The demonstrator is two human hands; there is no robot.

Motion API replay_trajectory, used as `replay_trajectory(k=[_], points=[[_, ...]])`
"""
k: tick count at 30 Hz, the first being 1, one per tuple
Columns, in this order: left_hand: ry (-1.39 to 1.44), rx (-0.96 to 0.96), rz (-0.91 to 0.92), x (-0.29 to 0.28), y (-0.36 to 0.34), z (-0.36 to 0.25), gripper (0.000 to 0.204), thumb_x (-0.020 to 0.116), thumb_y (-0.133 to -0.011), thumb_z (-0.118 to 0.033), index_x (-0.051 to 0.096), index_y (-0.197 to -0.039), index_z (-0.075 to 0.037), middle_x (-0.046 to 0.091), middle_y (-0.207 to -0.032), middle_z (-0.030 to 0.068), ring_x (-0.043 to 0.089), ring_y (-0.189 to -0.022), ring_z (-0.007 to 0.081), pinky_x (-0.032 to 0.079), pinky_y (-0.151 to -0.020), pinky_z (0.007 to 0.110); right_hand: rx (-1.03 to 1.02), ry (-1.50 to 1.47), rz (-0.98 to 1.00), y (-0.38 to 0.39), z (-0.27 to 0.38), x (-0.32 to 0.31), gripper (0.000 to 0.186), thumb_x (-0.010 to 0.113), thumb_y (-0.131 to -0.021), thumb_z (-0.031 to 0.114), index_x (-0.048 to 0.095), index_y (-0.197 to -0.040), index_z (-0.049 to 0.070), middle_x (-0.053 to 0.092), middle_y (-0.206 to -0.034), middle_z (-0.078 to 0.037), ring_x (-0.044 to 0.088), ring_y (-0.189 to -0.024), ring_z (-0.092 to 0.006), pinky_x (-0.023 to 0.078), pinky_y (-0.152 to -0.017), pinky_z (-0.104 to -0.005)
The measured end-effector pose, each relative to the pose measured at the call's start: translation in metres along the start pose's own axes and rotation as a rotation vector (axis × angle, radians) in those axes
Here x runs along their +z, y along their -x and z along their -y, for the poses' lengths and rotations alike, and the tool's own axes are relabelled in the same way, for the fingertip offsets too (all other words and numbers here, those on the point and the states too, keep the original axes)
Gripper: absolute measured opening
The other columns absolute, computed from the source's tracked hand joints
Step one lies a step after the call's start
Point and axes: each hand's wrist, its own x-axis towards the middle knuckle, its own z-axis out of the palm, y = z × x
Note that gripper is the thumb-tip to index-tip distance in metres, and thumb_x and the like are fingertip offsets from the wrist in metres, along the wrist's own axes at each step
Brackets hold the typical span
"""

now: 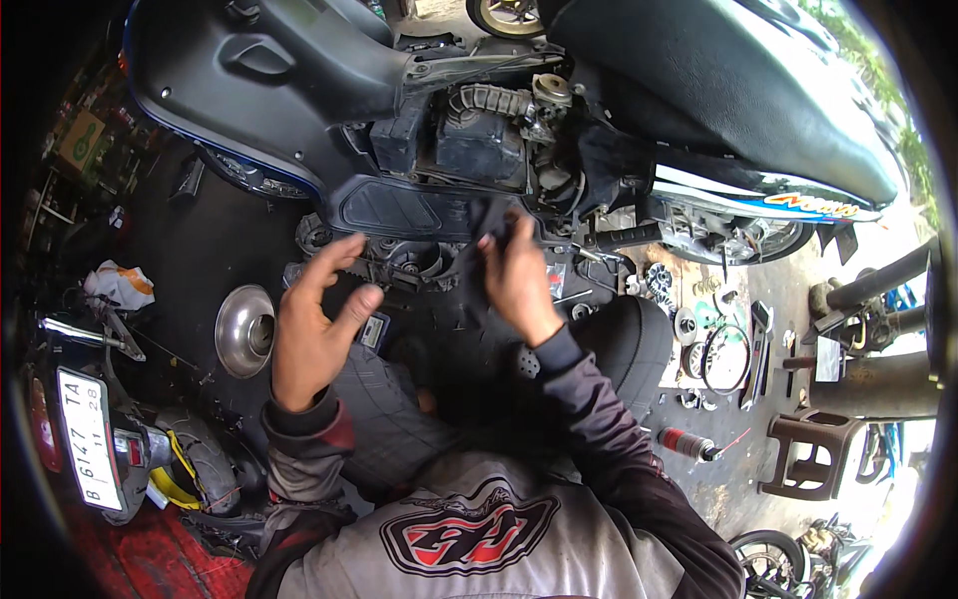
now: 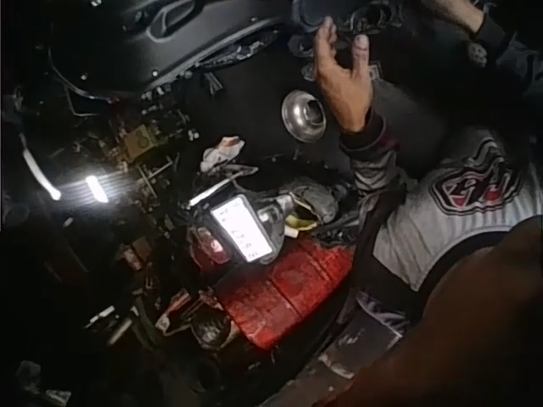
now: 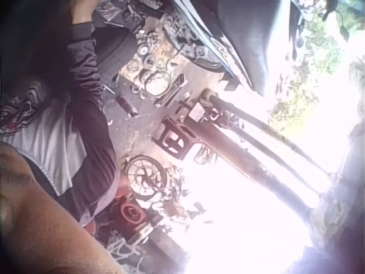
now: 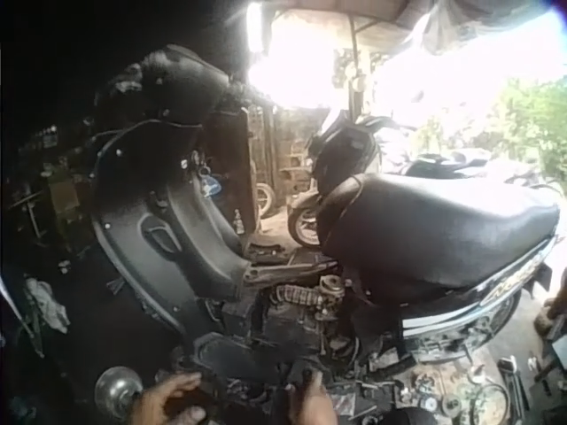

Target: The recorder uses a screwdriver and hands to work on the engine area of a motorcycle, removing and cleaning parts.

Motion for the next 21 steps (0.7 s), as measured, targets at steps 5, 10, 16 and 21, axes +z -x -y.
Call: replay_trajectory(k=[5, 10, 16, 21], points=[[-0.050, -0.141, 0.063, -0.002, 0.011, 0.013, 0.050, 0.076, -0.088, -0.026, 0.061, -0.129, -0.002, 0.068, -0.119, 0.0168, 0.066, -0.109, 0.0244, 0.049, -0.093, 0.035, -0.472, 0.440, -0.427, -0.114, 0.020, -0.007, 0.039, 0.064, -0.089, 0.013, 0.054, -0.125, 0.000, 0.054, -0.124, -0.025, 0.050, -0.118, -0.0436, 0.042, -0.099, -0.0524], [0.057, 0.070, 0.116, -0.006, 0.010, 0.008, 0.045, 0.076, -0.087, -0.021, 0.062, -0.124, 0.001, 0.067, -0.116, 0.0187, 0.067, -0.108, 0.0304, 0.051, -0.093, 0.037, -0.615, 0.833, -0.334, -0.166, -0.050, 0.024, 0.050, 0.053, -0.088, 0.006, 0.050, -0.138, 0.002, 0.043, -0.148, -0.020, 0.035, -0.142, -0.0384, 0.030, -0.117, -0.0484], [0.054, 0.036, 0.082, -0.022, 0.024, 0.016, 0.047, 0.076, -0.087, -0.023, 0.062, -0.125, 0.001, 0.067, -0.116, 0.0187, 0.067, -0.107, 0.0313, 0.052, -0.092, 0.038, -0.579, 0.697, -0.336, -0.169, -0.059, 0.032, 0.051, 0.051, -0.086, 0.001, 0.052, -0.137, 0.002, 0.043, -0.153, -0.014, 0.039, -0.143, -0.0318, 0.032, -0.117, -0.0449], [-0.006, 0.047, 0.066, -0.029, 0.029, 0.021, 0.052, 0.076, -0.084, -0.032, 0.063, -0.125, -0.003, 0.070, -0.116, 0.0117, 0.068, -0.106, 0.0250, 0.045, -0.086, 0.036, -0.507, 0.518, -0.387, -0.162, -0.043, 0.027, 0.047, 0.055, -0.079, -0.006, 0.060, -0.126, -0.002, 0.058, -0.137, -0.018, 0.053, -0.130, -0.0340, 0.045, -0.108, -0.0396]])
